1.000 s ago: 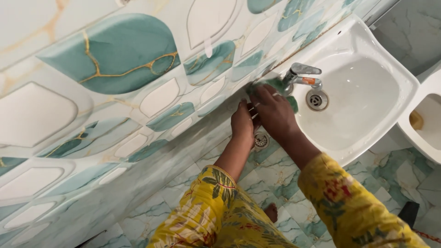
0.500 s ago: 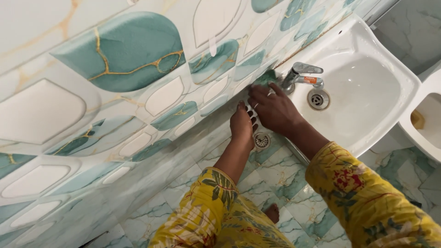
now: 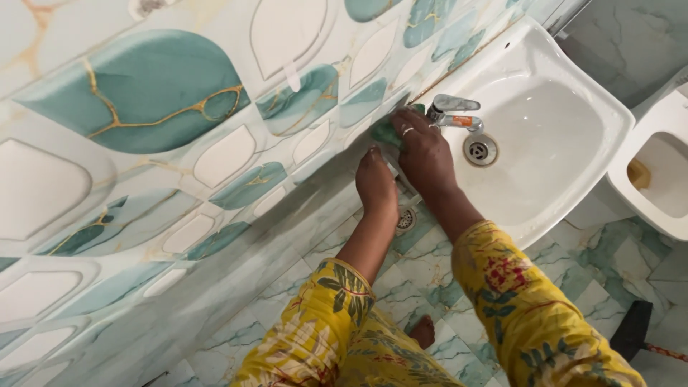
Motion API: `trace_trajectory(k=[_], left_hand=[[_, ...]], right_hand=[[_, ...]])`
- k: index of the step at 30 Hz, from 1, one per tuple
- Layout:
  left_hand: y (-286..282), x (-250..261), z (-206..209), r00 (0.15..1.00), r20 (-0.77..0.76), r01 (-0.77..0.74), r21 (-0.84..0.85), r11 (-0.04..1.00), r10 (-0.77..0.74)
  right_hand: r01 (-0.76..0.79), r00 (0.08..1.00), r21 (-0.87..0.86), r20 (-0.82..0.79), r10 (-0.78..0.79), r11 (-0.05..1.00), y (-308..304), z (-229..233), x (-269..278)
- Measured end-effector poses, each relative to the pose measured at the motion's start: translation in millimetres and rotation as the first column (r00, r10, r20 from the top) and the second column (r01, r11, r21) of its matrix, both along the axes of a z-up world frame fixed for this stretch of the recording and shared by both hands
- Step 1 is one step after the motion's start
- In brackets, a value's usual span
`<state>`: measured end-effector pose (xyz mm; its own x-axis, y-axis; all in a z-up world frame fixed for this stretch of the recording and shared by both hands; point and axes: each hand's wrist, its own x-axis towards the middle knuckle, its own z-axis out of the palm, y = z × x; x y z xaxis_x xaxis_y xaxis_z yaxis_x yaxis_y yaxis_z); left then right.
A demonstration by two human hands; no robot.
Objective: The person scrubs the bathroom sink basin and faucet with a green cloth, repeatedly wiping the chrome faucet and surrounding ceramic surfaces. The person rinses the cloth under running water and continues wiping the sink area.
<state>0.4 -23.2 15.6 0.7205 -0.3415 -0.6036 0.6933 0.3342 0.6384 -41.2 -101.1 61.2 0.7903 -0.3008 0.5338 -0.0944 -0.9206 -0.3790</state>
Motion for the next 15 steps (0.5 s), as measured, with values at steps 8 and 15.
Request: trace_trajectory(k=[8,15], left_hand=[[7,-22,49,0.831,0.556,-0.064,0.128,0.99,-0.018],[-7,-32,57,0.551,0.784,0.011,0.336,0.942,-0.286]], right_hand=[[-0.047,0.983,0.278,-0.157,0.093,0.96,3,9,-45],[0.069,0.972,0.402,-0.235,0.029,0.913,-18,11,-100]])
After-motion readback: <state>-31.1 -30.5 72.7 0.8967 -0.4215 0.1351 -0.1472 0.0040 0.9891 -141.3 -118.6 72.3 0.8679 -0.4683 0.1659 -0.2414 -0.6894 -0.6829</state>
